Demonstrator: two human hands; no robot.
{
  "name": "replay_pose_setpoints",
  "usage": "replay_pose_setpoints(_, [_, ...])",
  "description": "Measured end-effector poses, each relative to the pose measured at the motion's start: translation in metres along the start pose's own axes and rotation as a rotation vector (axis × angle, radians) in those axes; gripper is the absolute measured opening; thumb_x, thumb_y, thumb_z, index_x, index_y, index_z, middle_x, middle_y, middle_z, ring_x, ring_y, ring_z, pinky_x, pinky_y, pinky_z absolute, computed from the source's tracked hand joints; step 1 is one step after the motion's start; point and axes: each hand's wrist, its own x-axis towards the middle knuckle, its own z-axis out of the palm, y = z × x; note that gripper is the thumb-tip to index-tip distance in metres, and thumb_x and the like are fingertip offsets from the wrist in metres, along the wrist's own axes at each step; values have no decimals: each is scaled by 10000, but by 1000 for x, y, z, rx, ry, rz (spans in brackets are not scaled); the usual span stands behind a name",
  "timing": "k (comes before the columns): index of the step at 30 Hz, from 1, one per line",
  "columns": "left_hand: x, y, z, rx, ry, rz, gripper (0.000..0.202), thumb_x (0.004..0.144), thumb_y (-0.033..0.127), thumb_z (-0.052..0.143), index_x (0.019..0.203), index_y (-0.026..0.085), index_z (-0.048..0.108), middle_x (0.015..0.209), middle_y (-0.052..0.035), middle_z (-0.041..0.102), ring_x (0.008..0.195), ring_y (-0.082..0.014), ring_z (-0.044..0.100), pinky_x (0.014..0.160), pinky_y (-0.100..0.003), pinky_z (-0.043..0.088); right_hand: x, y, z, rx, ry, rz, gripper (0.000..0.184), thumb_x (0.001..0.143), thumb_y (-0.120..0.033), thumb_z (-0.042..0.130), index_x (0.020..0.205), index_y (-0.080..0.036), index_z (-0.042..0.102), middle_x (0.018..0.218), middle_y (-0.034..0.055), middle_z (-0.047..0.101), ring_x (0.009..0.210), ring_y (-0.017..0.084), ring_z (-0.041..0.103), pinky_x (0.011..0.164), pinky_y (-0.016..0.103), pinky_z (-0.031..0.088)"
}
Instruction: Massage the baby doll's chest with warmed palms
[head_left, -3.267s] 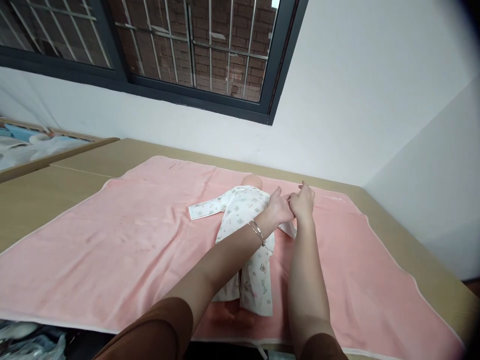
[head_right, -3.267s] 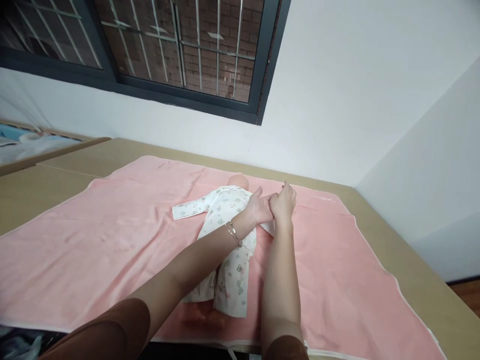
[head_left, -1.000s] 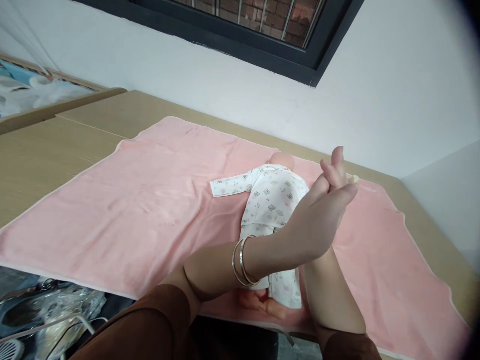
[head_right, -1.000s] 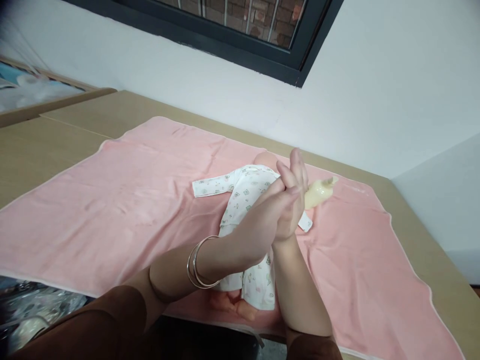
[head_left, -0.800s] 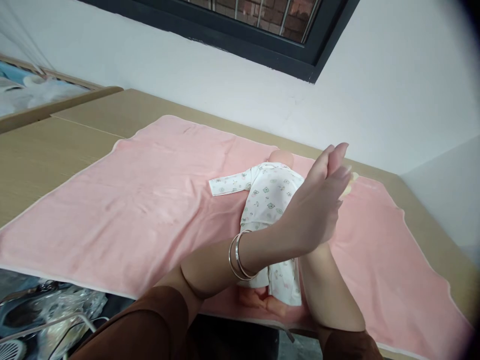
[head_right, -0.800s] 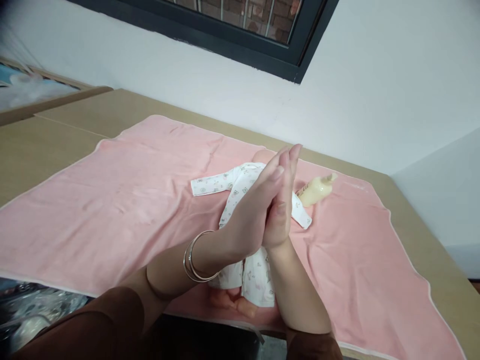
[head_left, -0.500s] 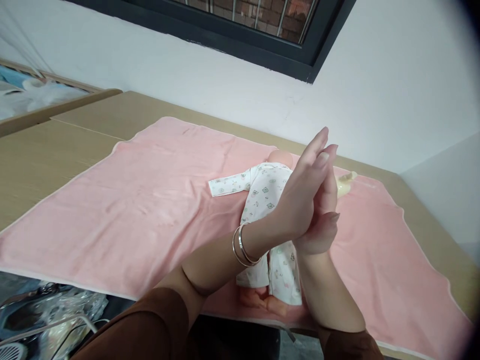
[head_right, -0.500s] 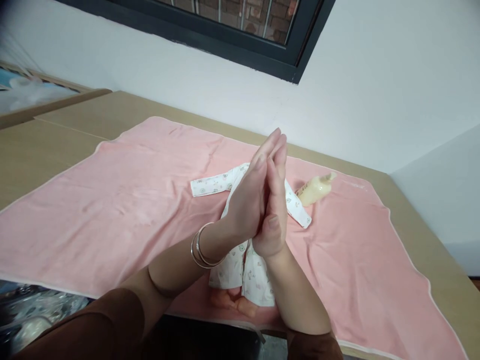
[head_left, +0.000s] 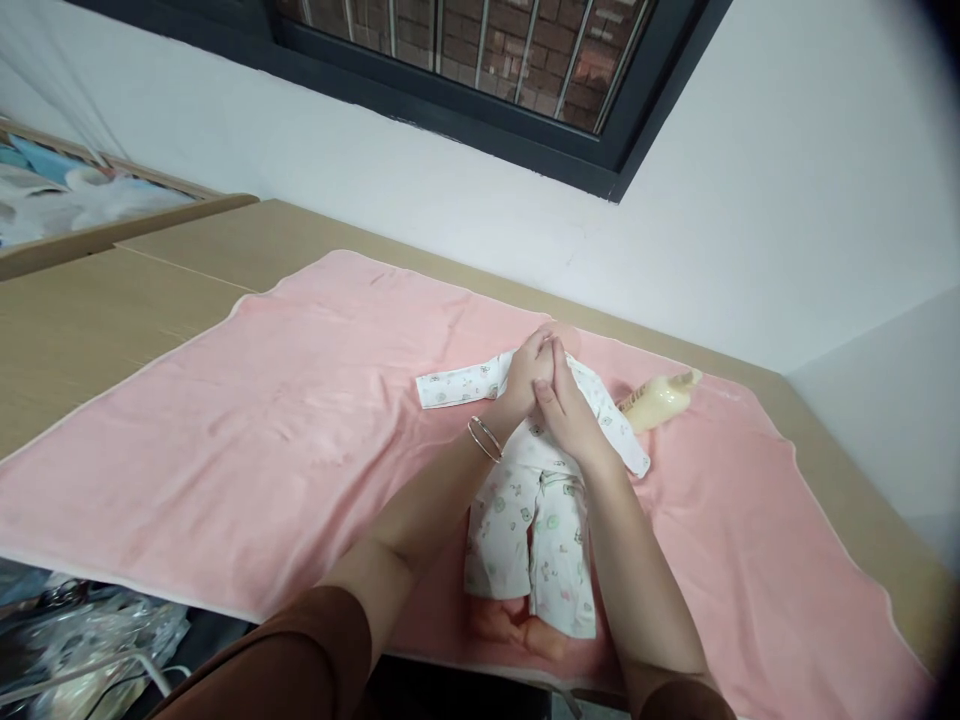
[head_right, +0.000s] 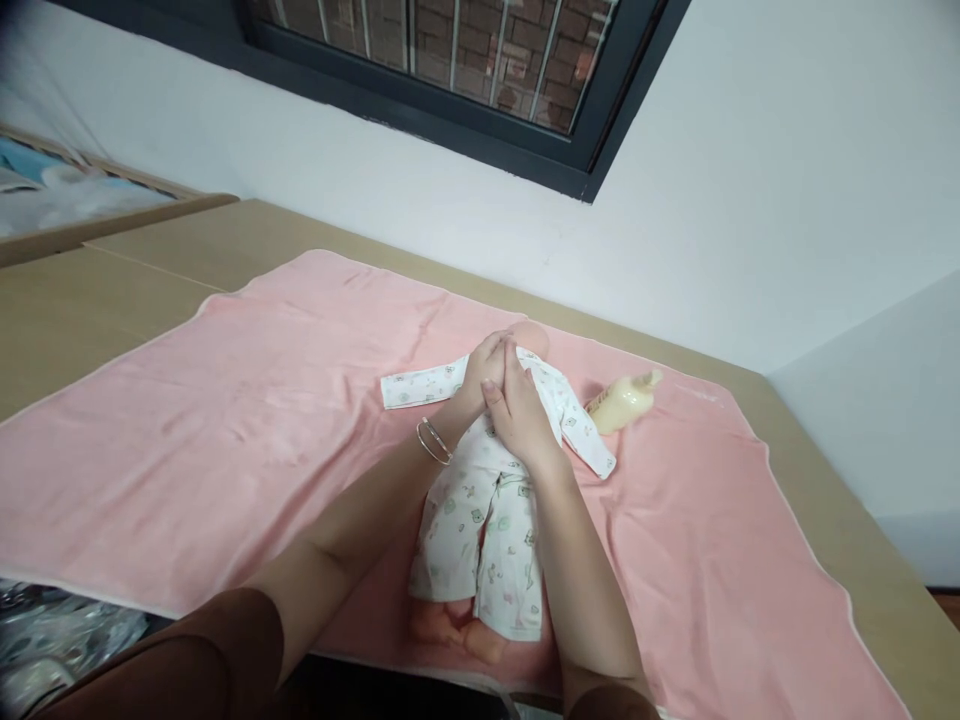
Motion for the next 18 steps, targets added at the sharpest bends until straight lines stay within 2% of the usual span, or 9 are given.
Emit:
replay_pose_setpoints(3, [2, -19, 1, 75, 29, -28, 208, 1043, 226, 523, 945, 226, 707, 1053, -66, 808, 1027, -241, 742, 978, -366, 566, 4, 13, 9, -42, -48, 37, 855, 1104, -694, 211, 1783, -184, 111, 1812, 160, 275, 1696, 301, 254, 1382, 623, 131])
replay_pose_setpoints(7, [2, -33, 0, 117, 67, 57, 270, 1051, 217, 482, 824, 234, 627, 905, -45, 760, 907, -216, 704, 899, -338, 544, 5, 25, 16, -148, -51, 24, 796, 1115, -597, 209, 1767, -141, 187, 1795, 167, 318, 1688, 302, 277, 1375, 648, 93])
replay_pose_setpoints(11, [5, -39, -1, 108, 80, 84, 249, 1042, 193, 481, 845, 245, 623, 923, -34, 762, 922, -201, 706, 912, -308, 533, 5, 37, 12, -206, -52, 11, 732, 1115, -532, 216, 1752, -177, 270, 1782, 124, 367, 1682, 282, 294, 1379, 632, 93])
replay_pose_setpoints(13, [6, -40, -1, 113, 92, 75, 245, 1039, 188, 482, 849, 246, 625, 952, -41, 773, 957, -205, 714, 941, -310, 530, 6, 47, 9, -218, -56, 41, 699, 1113, -517, 219, 1712, -196, 388, 1769, 107, 400, 1687, 290, 280, 1376, 634, 108])
replay_pose_setpoints(16, [6, -40, -2, 116, 113, 63, 251, 1046, 192, 475, 855, 243, 630, 1007, -62, 793, 1033, -218, 726, 999, -326, 525, 9, 60, 8, -239, -20, 149, 660, 1104, -505, 279, 1625, -193, 536, 1771, 118, 393, 1690, 316, 267, 1365, 627, 173])
replay_pose_setpoints(18, [5, -39, -2, 113, 109, 57, 263, 1057, 207, 465, 864, 245, 639, 1028, -66, 801, 1057, -223, 732, 1016, -331, 525, 10, 65, 11, -257, 35, 250, 673, 1096, -497, 303, 1629, -148, 520, 1771, 166, 379, 1681, 337, 287, 1355, 629, 206])
